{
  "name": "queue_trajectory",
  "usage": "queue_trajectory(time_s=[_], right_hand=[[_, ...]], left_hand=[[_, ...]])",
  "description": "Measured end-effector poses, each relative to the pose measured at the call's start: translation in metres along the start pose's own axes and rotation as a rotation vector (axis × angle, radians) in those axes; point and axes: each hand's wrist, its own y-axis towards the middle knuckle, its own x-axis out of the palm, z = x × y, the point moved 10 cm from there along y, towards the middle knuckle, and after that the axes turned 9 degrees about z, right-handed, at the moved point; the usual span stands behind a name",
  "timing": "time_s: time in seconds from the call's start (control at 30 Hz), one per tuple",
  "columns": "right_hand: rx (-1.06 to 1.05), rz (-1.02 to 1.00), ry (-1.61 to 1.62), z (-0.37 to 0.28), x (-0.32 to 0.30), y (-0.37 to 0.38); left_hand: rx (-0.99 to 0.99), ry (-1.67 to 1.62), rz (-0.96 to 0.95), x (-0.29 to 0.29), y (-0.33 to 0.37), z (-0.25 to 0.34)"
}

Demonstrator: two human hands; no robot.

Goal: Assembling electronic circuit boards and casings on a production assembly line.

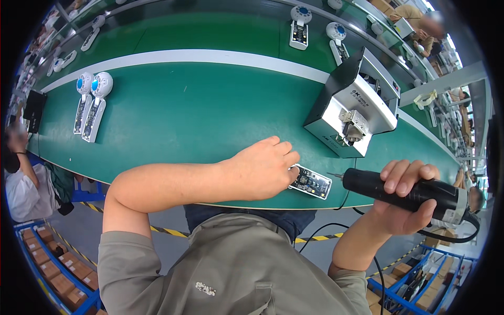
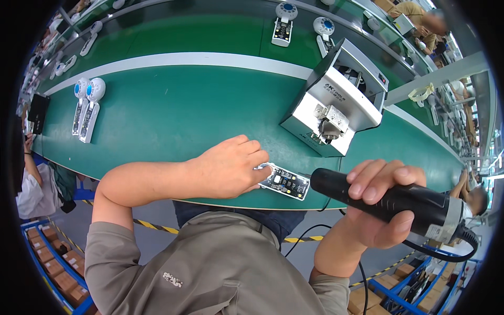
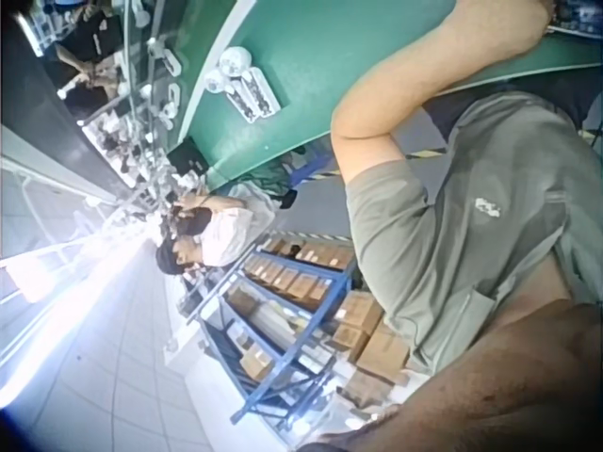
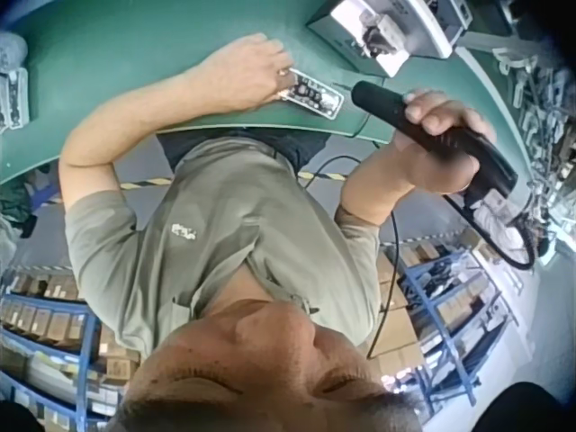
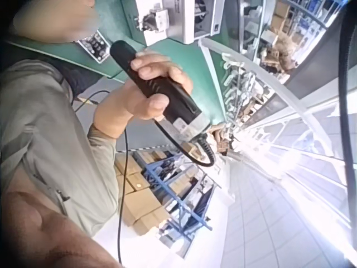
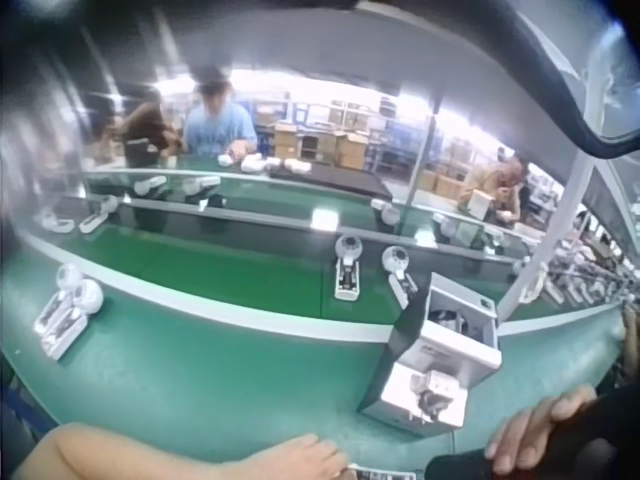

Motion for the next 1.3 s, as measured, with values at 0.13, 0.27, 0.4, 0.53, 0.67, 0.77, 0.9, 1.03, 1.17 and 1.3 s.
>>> queue_trajectory(time_s=[0.13,0.27,0.4,0.53,0.67,0.77,0.9,1.03,1.17,1.3], right_hand=[[-0.035,-0.011,-0.046,-0.002,-0.004,0.004],[-0.16,0.082,-0.067,-0.015,-0.015,0.012],[-0.235,0.037,-0.101,-0.008,-0.023,0.028],[-0.256,-0.008,-0.133,-0.001,-0.019,0.032],[-0.228,-0.048,-0.169,0.008,-0.008,0.035],[-0.159,-0.086,-0.202,0.013,0.0,0.038],[-0.015,0.012,-0.051,0.008,-0.006,0.021],[0.069,0.068,-0.007,0.006,-0.018,0.0],[0.107,0.095,-0.013,0.004,-0.028,-0.017],[0.126,0.097,-0.003,0.004,-0.034,-0.028]], left_hand=[[0.009,0.018,-0.005,-0.001,-0.002,0.0],[-0.017,0.001,-0.007,0.001,-0.005,-0.001],[-0.005,0.003,0.004,0.001,-0.006,-0.001],[-0.009,-0.005,-0.01,0.001,-0.003,0.0],[-0.02,-0.025,-0.027,0.003,-0.002,-0.002],[-0.039,-0.047,-0.016,0.003,-0.002,-0.003],[-0.022,-0.032,-0.022,0.002,-0.001,-0.003],[-0.033,-0.048,-0.034,0.003,-0.001,-0.003],[-0.048,-0.073,-0.042,0.005,-0.001,-0.005],[-0.062,-0.085,-0.037,0.005,0.001,-0.006]])
